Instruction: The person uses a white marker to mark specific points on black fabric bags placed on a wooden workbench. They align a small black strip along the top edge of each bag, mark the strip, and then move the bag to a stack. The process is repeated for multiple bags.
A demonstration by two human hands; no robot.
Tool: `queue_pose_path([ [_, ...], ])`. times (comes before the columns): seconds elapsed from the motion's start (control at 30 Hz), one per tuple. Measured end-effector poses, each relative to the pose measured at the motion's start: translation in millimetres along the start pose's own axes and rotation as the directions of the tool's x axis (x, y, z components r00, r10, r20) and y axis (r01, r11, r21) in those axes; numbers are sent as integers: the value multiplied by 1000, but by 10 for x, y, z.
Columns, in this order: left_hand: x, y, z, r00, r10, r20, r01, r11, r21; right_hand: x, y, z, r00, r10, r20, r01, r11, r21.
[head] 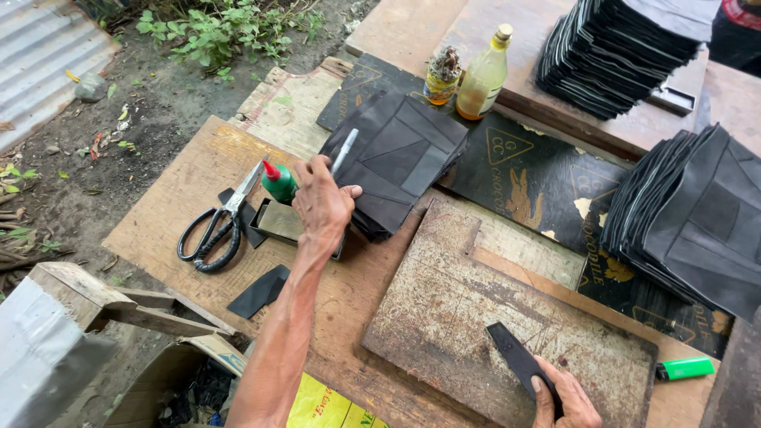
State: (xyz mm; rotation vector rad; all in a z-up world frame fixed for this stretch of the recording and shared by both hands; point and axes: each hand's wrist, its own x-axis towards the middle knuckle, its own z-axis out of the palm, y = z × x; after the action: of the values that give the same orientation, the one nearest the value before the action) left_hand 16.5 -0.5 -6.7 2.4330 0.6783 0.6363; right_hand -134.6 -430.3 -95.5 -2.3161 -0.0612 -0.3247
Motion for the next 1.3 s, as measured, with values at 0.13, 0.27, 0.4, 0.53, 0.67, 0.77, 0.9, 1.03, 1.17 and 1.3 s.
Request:
queue_pose_path([
  [0.13, 83, -36, 80, 998, 64, -11, -64, 998, -23, 6, 27, 2, 1000, -7, 18, 8, 1000, -13],
  [0.27, 194, -61, -2, 1000, 14, -14, -14, 1000, -15, 14, -76, -72, 999, -26, 39, 26, 1000, -13],
  [0.4, 119, 319, -178, 924, 308, -229, -315, 949, 6, 76, -221, -119, 996, -93, 5, 93, 995, 36],
  [0.53, -128, 926, -455, 867, 464, -182, -499, 805, -321, 16, -195, -157, 998, -58, 25, 56, 995, 83],
  [0.67, -450, 1303, -818, 829, 525, -193, -517, 588, -622, -66, -98, -358, 993, 120, 2, -117, 969, 215],
  [0.77, -633, 1304, -788, 897, 443, 12, -316, 657, -685, -155, 88, -643, 955, 235, -182, -182, 946, 268],
  [0.9, -924, 1138, -159, 780, 438, 446, 5, 710, -704, -188, 499, -1097, 869, 256, -423, -160, 955, 249],
  [1.03, -1177, 818, 408, 708, 319, 631, -10, 897, -442, -238, 689, -1201, 904, 281, -322, -109, 881, 461],
  [1.17, -1225, 620, 583, 684, 270, 678, -26, 937, -348, -254, 574, -1104, 934, 305, -188, -213, 894, 394],
  [1.3, -1229, 802, 542, 647, 307, 698, -139, 948, -287, -138, 299, -951, 972, 219, -80, -186, 936, 299],
])
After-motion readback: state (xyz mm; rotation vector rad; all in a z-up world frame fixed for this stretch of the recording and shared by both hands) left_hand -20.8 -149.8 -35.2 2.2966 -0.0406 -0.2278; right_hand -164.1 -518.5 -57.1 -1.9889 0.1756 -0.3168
